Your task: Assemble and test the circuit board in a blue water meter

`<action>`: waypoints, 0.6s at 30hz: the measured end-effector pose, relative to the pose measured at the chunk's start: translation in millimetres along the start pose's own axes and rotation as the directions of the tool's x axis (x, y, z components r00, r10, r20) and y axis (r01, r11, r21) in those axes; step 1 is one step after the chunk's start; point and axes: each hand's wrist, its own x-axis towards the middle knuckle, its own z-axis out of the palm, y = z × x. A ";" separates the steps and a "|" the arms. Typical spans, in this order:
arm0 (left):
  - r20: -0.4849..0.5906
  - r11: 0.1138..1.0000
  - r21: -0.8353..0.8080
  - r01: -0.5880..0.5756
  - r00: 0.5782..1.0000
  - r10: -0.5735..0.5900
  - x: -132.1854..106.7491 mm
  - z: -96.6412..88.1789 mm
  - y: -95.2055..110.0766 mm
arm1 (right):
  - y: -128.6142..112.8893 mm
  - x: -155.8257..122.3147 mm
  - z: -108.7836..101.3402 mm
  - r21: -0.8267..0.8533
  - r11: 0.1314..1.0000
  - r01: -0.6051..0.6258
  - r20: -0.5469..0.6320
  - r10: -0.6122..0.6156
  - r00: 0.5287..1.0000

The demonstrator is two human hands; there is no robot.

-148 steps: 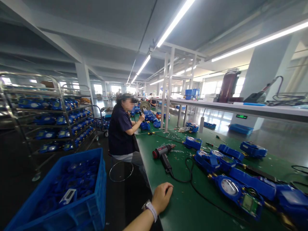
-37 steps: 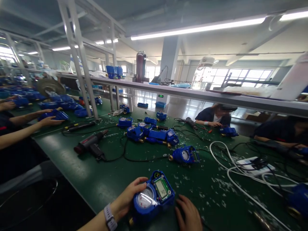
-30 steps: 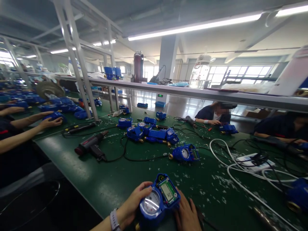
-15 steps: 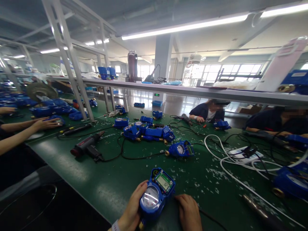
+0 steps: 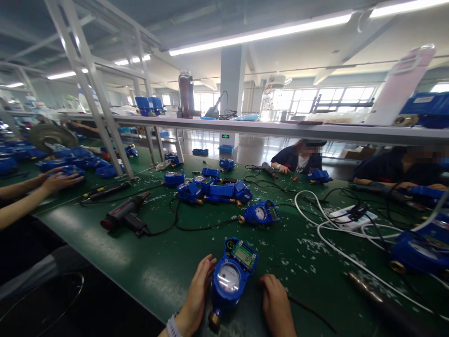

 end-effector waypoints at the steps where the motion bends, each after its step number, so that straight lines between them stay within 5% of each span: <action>1: -0.019 0.998 0.056 -0.030 0.999 0.031 2.4 -7.7 0.3 | 0.4 0.4 -0.1 0.010 1.000 0.005 -0.011 -0.005 1.000; 7: 0.045 0.849 0.470 -0.239 0.968 0.248 12.5 -47.6 2.7 | 3.0 -0.6 0.6 0.041 0.999 0.016 -0.036 -0.014 0.999; 10: 0.216 0.636 0.671 -0.382 0.920 0.326 11.2 -53.2 3.7 | 4.5 -1.7 1.1 0.036 0.999 0.013 -0.035 -0.012 0.999; 14: 0.456 0.330 0.798 -0.505 0.863 0.218 8.5 -47.2 7.6 | 8.8 -2.7 1.8 0.027 1.000 0.014 -0.037 -0.013 0.999; 18: 0.505 0.250 0.804 -0.540 0.841 0.195 10.1 -48.2 14.9 | 15.8 -2.8 2.1 0.029 0.999 0.030 -0.034 -0.029 0.999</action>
